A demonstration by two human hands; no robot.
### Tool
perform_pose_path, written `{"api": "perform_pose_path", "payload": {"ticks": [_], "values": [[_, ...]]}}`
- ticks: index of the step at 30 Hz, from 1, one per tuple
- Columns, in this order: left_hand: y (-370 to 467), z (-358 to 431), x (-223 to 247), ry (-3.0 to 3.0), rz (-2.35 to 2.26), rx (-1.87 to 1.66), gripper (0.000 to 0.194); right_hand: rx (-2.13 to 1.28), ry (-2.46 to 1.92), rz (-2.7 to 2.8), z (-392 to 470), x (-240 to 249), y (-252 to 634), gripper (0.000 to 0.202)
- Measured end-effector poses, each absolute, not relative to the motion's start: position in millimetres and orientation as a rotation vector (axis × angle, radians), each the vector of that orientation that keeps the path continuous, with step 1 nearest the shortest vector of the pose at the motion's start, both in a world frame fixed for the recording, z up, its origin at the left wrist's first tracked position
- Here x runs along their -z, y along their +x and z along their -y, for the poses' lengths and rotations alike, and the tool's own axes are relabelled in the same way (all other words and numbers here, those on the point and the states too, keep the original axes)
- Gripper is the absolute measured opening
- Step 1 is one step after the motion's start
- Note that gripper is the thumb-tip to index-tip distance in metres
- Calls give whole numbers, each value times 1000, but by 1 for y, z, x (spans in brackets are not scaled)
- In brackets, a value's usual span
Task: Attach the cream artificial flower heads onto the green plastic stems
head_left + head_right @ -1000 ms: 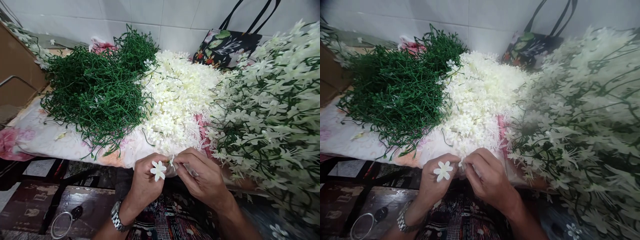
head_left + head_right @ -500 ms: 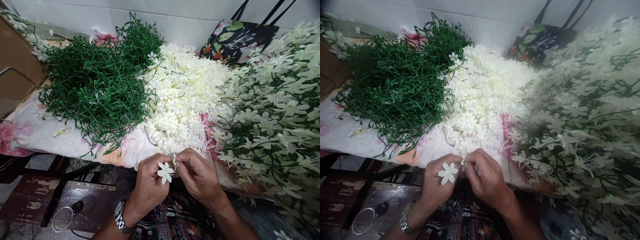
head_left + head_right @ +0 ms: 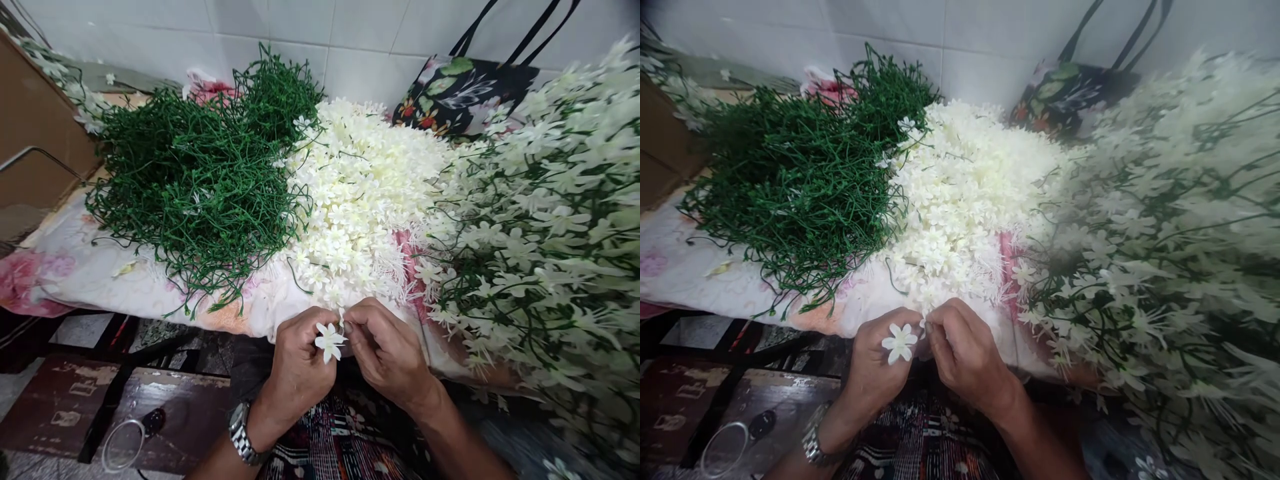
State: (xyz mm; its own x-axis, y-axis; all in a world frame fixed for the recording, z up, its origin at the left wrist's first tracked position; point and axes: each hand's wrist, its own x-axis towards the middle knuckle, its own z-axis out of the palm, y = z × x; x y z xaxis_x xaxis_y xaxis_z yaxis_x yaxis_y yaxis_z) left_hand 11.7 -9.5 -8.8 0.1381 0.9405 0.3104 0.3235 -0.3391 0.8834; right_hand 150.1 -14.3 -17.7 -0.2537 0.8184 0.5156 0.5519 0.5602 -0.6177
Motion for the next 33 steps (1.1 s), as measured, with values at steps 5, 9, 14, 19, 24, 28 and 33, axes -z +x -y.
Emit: {"api": "perform_pose_path", "payload": {"ticks": [5, 9, 14, 19, 24, 28, 33], "values": [[5, 12, 9, 1504, -1197, -1169, 14, -528, -1072, 1930, 15, 8, 161, 9], [-3, 15, 14, 1064, -1170, -1223, 7, -344, -1174, 1935, 11, 2, 168, 10], [-8, 10, 8, 694, -1132, -1380, 12, 3, -1249, 2132, -1, 4, 157, 16], [-11, -1, 1, 583, -1223, -1564, 16, 85, -1192, 2205, -9, -1, 143, 18], [-10, -6, 9, 506, -1224, -1589, 17, 137, -1146, 2295, -22, 2, 123, 24], [-14, -4, 23, 678, -1236, -1542, 7, 248, -1193, 2316, -30, 13, 110, 24], [-25, -4, 20, 1074, -1362, -1555, 10, 204, -1185, 2335, -26, 8, 118, 24]]}}
